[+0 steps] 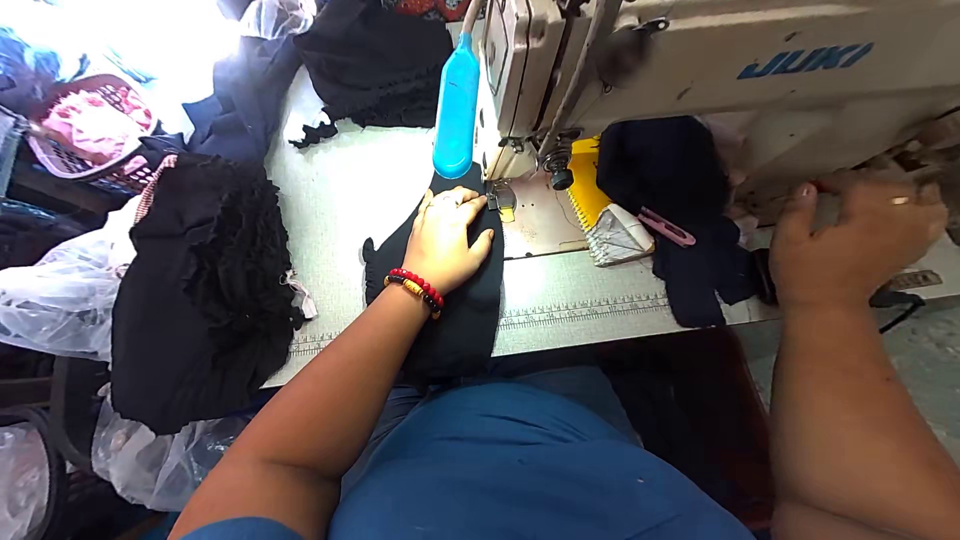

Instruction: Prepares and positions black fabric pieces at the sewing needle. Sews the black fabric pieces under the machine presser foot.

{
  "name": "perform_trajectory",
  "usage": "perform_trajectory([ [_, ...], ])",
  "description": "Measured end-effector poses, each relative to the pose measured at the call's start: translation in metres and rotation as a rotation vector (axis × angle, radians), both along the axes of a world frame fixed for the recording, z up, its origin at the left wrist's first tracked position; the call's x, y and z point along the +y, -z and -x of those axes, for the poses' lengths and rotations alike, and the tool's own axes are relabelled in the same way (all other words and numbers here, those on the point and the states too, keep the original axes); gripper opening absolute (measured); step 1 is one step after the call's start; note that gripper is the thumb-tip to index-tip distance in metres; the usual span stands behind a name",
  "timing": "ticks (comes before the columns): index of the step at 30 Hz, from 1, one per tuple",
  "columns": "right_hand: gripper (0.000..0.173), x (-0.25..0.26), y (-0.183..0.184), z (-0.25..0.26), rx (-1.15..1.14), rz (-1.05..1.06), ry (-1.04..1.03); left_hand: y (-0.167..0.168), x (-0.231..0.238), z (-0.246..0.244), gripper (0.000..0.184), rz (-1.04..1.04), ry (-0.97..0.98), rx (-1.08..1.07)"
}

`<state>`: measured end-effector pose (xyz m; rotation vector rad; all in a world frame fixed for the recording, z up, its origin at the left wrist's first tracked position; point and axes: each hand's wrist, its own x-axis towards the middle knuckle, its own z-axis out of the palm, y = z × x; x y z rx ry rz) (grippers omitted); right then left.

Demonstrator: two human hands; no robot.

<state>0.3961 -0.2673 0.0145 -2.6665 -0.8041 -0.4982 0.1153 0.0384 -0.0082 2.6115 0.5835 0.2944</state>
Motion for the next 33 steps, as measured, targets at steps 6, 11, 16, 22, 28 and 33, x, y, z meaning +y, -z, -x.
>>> perform_trajectory([
  [6, 0.067, 0.000, 0.002, -0.006, 0.084, 0.087, 0.009, 0.000, 0.000, 0.000, 0.048, 0.001, -0.005, 0.020],
  [11, 0.053, 0.014, -0.024, 0.019, 0.031, -0.055, -0.046, -0.001, 0.000, 0.000, 0.048, 0.004, 0.000, 0.017],
  [16, 0.045, 0.066, -0.008, 0.120, 0.126, -0.151, -0.515, 0.000, 0.001, -0.001, 0.047, 0.018, -0.008, 0.014],
  [22, 0.051, 0.109, 0.025, 0.190, 0.247, -0.025, -0.933, -0.003, 0.002, -0.001, 0.046, 0.061, -0.002, 0.017],
  [28, 0.056, 0.111, 0.029, 0.193, 0.244, 0.112, -0.950, -0.006, 0.003, 0.000, 0.046, 0.083, 0.001, 0.017],
  [33, 0.056, 0.119, 0.026, 0.188, 0.237, 0.143, -0.933, -0.005, 0.004, -0.001, 0.046, 0.075, -0.001, 0.021],
])
